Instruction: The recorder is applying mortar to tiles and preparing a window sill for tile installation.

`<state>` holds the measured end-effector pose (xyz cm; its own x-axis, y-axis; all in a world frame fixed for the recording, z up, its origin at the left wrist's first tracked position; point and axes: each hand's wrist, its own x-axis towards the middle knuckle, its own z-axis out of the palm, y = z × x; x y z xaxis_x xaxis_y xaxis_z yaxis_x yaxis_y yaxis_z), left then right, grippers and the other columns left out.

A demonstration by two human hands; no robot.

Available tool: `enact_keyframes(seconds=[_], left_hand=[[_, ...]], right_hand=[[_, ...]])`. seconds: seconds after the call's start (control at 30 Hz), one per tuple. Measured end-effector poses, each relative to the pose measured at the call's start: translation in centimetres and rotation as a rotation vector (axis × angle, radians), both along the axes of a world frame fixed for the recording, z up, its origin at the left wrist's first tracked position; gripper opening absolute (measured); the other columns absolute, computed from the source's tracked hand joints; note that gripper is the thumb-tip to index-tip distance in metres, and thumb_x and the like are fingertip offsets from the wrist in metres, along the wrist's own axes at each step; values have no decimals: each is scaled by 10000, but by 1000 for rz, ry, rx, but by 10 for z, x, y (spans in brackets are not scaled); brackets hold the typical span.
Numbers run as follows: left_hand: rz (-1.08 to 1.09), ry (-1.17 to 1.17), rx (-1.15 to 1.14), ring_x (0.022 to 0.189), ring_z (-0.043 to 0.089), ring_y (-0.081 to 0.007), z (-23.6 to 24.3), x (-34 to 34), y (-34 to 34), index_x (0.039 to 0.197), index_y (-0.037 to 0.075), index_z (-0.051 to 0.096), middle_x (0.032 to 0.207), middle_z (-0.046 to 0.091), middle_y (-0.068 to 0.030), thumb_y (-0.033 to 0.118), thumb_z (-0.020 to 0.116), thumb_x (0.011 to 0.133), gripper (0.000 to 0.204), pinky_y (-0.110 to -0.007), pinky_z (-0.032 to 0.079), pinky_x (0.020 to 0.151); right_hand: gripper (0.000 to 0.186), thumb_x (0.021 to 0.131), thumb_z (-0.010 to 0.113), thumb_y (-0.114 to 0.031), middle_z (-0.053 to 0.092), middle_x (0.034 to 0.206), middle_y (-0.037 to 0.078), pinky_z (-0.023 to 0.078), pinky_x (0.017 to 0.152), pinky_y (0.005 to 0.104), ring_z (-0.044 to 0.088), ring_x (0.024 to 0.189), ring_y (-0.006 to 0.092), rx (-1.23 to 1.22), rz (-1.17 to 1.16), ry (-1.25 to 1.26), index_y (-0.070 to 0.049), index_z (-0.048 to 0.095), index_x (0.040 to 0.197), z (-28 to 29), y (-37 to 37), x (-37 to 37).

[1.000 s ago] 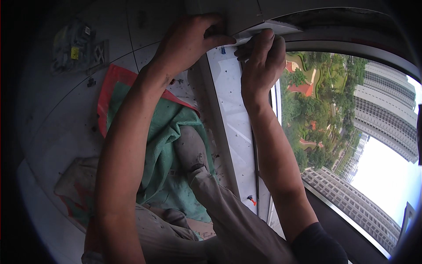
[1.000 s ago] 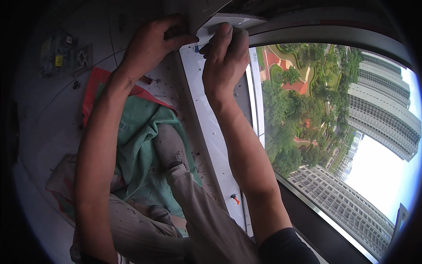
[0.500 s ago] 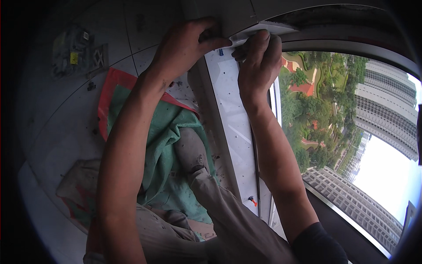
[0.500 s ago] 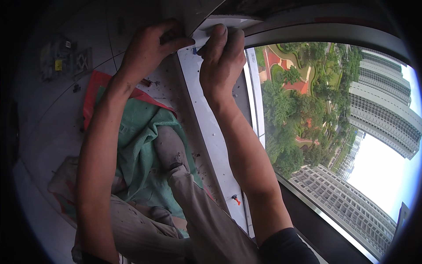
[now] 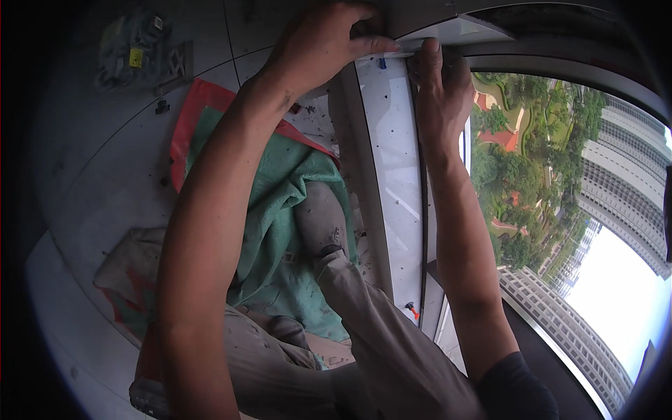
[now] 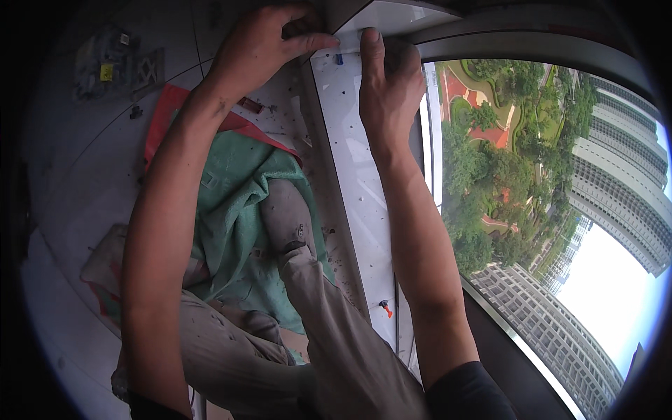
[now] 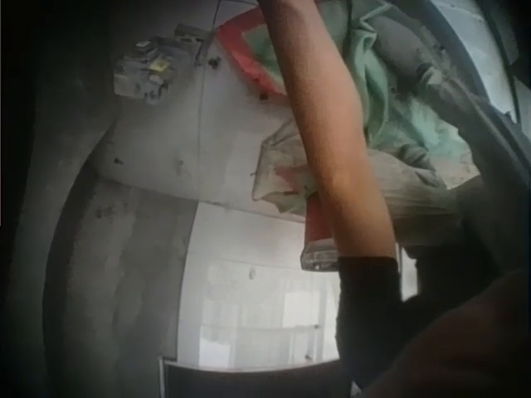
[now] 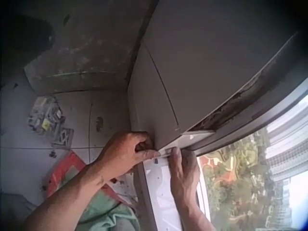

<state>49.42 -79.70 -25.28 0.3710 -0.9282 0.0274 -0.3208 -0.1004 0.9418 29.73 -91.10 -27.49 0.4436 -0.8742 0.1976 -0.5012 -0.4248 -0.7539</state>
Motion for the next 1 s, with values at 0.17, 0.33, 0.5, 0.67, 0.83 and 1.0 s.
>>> enact_keyframes(seconds=[0.17, 0.33, 0.5, 0.67, 0.83, 1.0], left_hand=[[-7, -32, -52, 938, 823, -301, -11, 2, 1, 1094, -36, 790, 998, 832, -186, 326, 848, 1010, 375, -406, 620, 851], [136, -56, -91, 864, 759, -143, -42, -6, 40, 1135, 27, 796, 908, 806, -66, 358, 844, 1028, 351, -312, 579, 797], [95, -24, 202, 857, 728, -106, -58, -3, 113, 1158, 7, 777, 895, 780, -50, 294, 789, 1085, 297, -287, 568, 794], [108, 27, 226, 857, 729, -126, -64, -2, 163, 1137, 3, 777, 945, 796, -74, 289, 782, 1087, 291, -300, 571, 810], [190, 62, 202, 871, 762, -172, -35, 27, 199, 1127, -11, 774, 962, 807, -98, 297, 787, 1081, 311, -322, 583, 829], [131, -209, 214, 992, 768, -243, 61, 21, 216, 1105, -14, 748, 1049, 799, -119, 169, 886, 960, 270, -372, 583, 924]], right_hand=[[671, 1124, 658, -582, 818, 968, 198, 620, 836, 389, 806, 910, 282, 15, 0, 28, 86, 727, 1128, 7, 6, 2], [417, 1155, 594, -289, 813, 920, 165, 597, 652, 364, 792, 704, 220, 478, 53, 0, 92, 728, 1260, -13, 26, 0], [456, 1096, 622, -136, 784, 902, 133, 568, 592, 336, 723, 649, 189, 660, 48, 20, 104, 640, 1483, -27, 32, 13], [300, 1084, 650, -160, 767, 874, 106, 553, 611, 347, 691, 664, 155, 673, 121, 19, 75, 750, 1240, -35, 36, 16], [418, 1086, 752, -364, 698, 781, 93, 512, 637, 387, 595, 650, 149, 697, 510, 280, 35, 749, 962, 5, 87, 12], [411, 1025, 837, -340, 635, 787, 141, 500, 681, 431, 591, 696, 264, 526, 718, 254, -9, 654, 863, -32, 175, -74]])
